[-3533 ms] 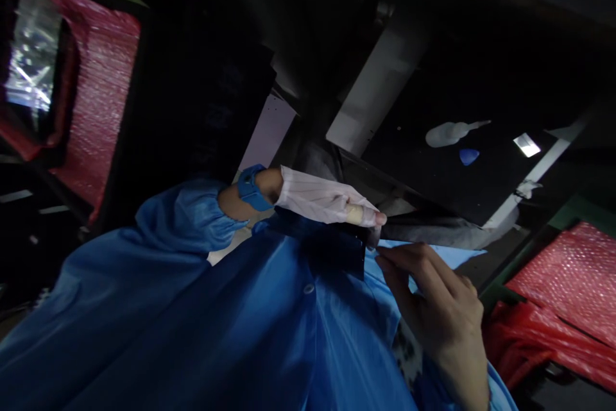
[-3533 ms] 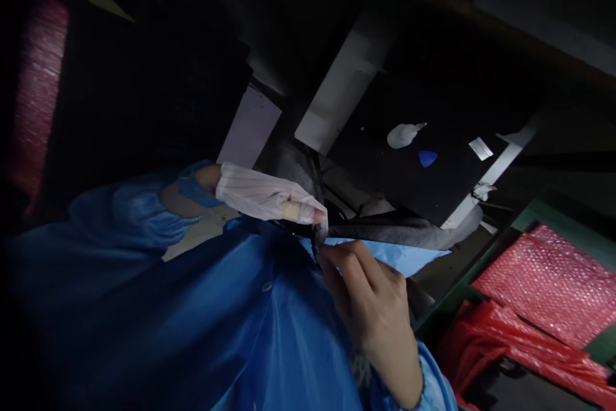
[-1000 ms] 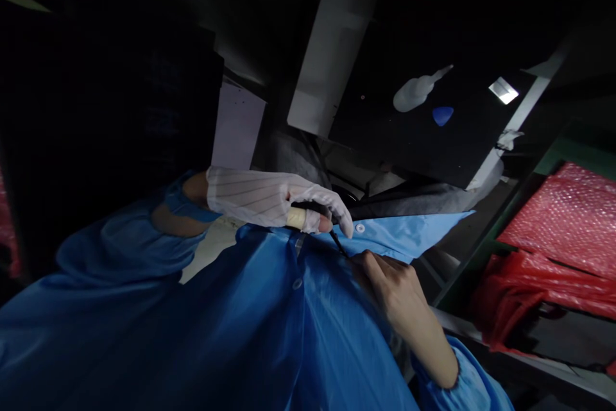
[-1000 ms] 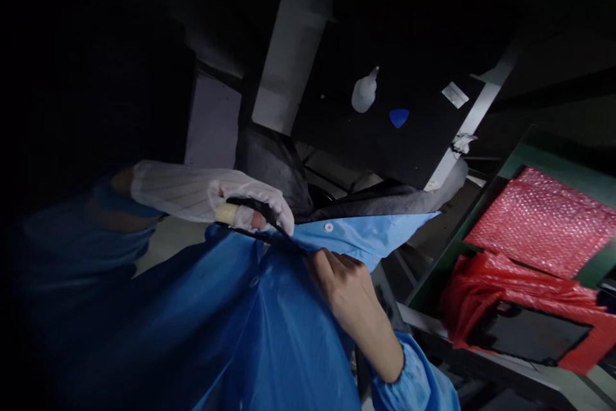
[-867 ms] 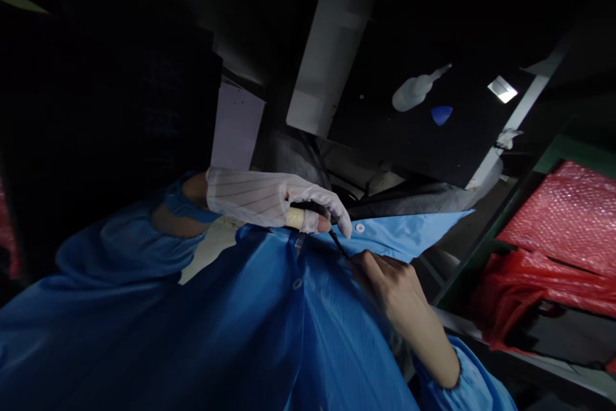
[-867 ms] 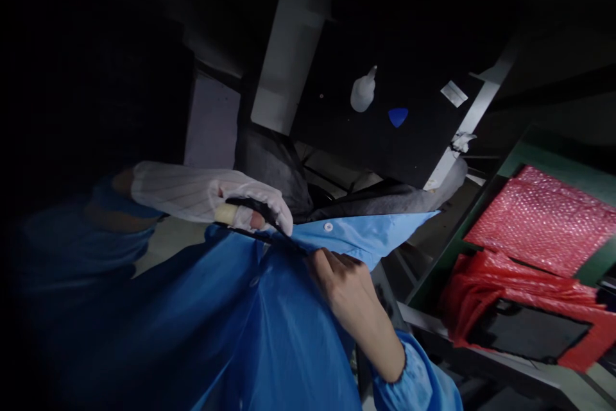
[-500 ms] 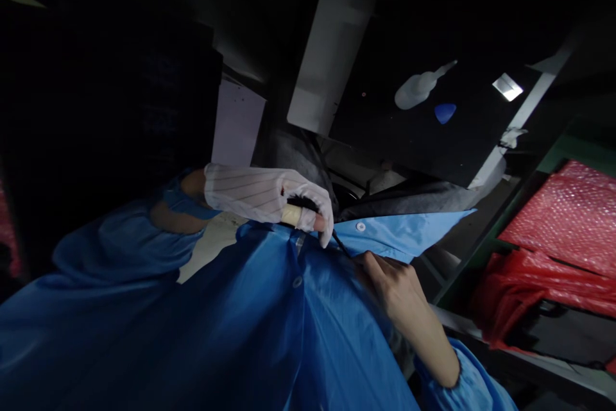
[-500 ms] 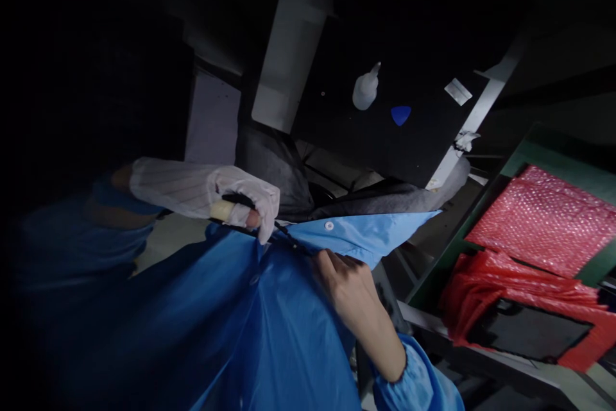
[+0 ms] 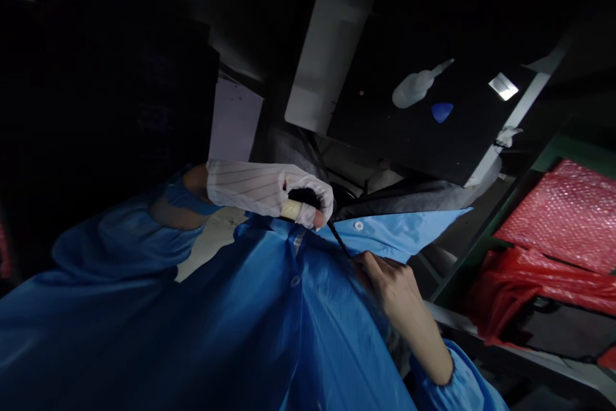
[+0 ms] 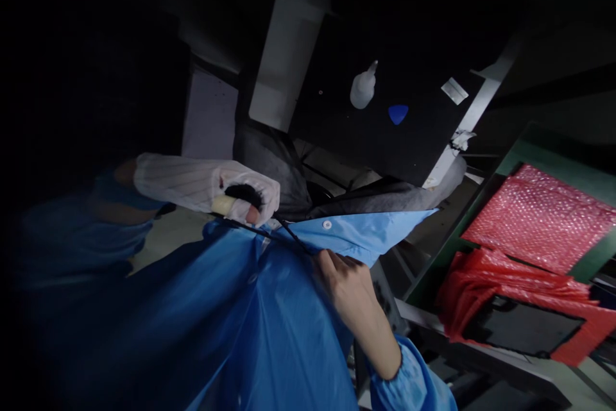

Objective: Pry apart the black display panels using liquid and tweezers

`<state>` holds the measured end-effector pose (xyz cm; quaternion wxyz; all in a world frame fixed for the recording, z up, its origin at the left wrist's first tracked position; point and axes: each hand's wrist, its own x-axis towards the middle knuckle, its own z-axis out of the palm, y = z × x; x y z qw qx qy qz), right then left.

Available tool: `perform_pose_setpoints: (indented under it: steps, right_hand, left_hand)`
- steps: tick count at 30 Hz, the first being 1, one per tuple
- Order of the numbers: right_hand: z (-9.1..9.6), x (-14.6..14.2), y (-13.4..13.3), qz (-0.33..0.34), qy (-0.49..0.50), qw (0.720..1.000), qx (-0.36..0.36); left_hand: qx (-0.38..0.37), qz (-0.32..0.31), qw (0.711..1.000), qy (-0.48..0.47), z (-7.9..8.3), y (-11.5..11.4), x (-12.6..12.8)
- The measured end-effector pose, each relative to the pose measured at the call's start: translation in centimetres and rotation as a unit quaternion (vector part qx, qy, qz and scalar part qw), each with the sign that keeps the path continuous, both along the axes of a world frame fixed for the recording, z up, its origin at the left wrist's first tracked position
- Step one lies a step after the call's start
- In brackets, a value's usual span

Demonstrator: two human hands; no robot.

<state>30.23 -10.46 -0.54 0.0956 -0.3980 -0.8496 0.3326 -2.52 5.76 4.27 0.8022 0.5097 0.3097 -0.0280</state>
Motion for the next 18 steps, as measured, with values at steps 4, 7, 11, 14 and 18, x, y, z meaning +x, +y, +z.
perform_pose_setpoints:
  steps: [4, 7, 11, 14, 18]
  right_hand:
    - [-0.2, 0.0, -0.2, 0.006, -0.013, 1.0, 0.02]
    - [-0.3, -0.1, 0.0, 0.005, -0.014, 0.999, 0.038]
    - [-0.4, 0.0, -0.1, 0.003, -0.021, 0.999, 0.047]
    - [-0.7, 0.2, -0.4, 0.005, -0.033, 0.999, 0.039]
    - [-1.2, 0.4, -0.8, 0.002, -0.042, 0.998, 0.036]
  left_hand:
    - [-0.002, 0.01, 1.0, 0.011, -0.2, -0.1, 0.1]
    - [-0.003, 0.012, 1.0, 0.013, -0.1, -0.1, 0.1]
    - [-0.013, 0.008, 1.0, 0.021, -0.2, 0.2, -0.1]
    - [-0.017, 0.002, 1.0, 0.026, -0.6, 0.1, -0.4]
    - [-0.001, 0.044, 0.999, 0.009, -1.2, -1.1, -0.5]
